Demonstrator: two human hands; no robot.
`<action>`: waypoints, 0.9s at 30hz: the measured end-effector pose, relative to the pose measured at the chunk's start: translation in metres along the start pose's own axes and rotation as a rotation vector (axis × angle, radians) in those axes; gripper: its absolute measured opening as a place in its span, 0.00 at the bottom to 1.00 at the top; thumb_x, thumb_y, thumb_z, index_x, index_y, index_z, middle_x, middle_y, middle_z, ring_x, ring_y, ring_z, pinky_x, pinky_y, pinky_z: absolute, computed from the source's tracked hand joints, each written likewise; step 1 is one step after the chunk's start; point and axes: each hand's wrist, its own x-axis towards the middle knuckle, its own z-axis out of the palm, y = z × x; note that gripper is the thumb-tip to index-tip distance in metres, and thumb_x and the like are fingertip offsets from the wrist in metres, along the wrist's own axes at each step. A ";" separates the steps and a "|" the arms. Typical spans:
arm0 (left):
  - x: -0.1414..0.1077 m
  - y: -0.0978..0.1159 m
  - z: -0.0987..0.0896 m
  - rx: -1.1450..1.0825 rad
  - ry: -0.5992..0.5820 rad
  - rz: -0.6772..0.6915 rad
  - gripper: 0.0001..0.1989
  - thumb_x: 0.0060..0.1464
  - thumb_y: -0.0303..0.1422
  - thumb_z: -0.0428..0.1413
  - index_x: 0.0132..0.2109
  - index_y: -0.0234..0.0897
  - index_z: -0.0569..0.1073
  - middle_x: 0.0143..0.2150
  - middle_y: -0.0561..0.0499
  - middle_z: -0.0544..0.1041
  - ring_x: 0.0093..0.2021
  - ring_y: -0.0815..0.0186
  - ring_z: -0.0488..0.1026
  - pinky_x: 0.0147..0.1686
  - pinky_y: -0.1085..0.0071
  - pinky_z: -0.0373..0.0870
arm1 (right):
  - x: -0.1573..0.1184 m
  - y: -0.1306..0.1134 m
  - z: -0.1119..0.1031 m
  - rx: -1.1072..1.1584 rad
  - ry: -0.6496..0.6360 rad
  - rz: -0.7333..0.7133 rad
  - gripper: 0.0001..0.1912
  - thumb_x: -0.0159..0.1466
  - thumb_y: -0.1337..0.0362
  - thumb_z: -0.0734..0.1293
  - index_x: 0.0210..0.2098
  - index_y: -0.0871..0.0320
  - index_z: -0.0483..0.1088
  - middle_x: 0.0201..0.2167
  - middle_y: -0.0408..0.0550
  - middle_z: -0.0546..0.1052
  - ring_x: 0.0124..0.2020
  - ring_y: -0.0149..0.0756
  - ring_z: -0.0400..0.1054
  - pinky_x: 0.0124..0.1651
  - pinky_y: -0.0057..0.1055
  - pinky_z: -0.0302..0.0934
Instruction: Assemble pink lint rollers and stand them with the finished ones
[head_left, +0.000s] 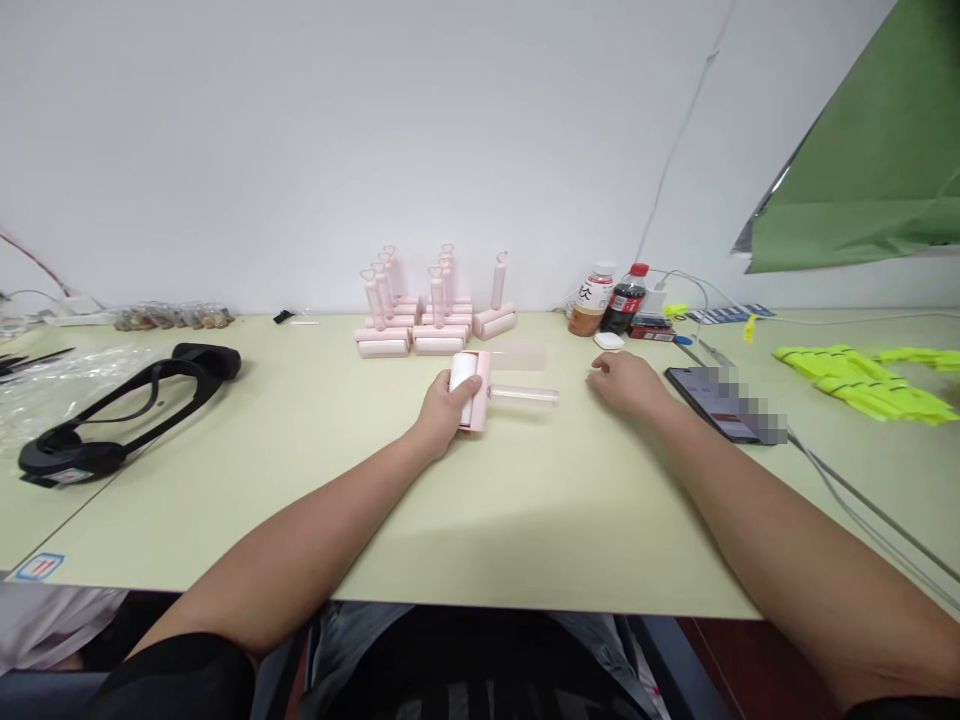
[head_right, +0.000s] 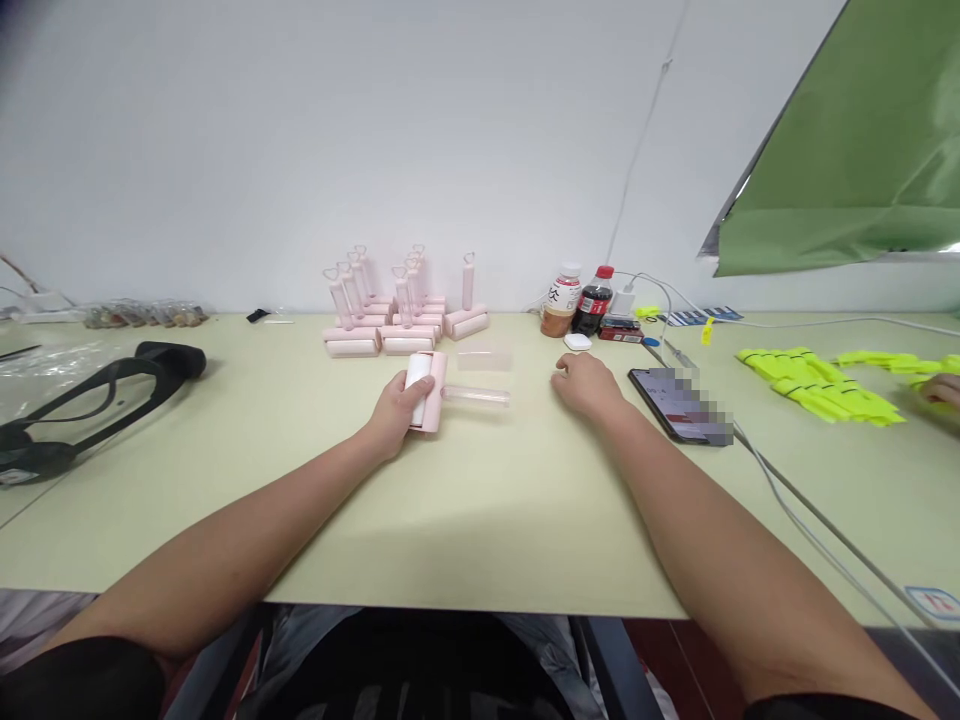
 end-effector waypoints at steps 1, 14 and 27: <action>0.000 0.000 0.000 -0.006 0.006 -0.006 0.19 0.48 0.45 0.61 0.37 0.39 0.64 0.26 0.56 0.67 0.21 0.71 0.65 0.16 0.76 0.60 | -0.001 -0.002 -0.001 0.007 0.012 0.000 0.17 0.60 0.62 0.63 0.47 0.61 0.73 0.48 0.60 0.74 0.47 0.50 0.69 0.47 0.38 0.62; 0.004 0.002 -0.009 -0.012 0.053 -0.007 0.17 0.50 0.44 0.59 0.38 0.39 0.64 0.27 0.55 0.67 0.21 0.70 0.65 0.14 0.76 0.61 | -0.019 -0.020 -0.007 0.387 -0.053 -0.138 0.12 0.59 0.64 0.64 0.43 0.57 0.69 0.37 0.49 0.76 0.37 0.39 0.69 0.40 0.32 0.63; 0.007 0.001 -0.016 0.064 0.041 0.051 0.17 0.50 0.44 0.59 0.38 0.38 0.65 0.29 0.55 0.68 0.24 0.70 0.65 0.18 0.76 0.62 | -0.074 -0.080 -0.035 1.298 -0.335 -0.379 0.15 0.57 0.57 0.72 0.38 0.57 0.69 0.28 0.42 0.71 0.22 0.29 0.64 0.25 0.30 0.61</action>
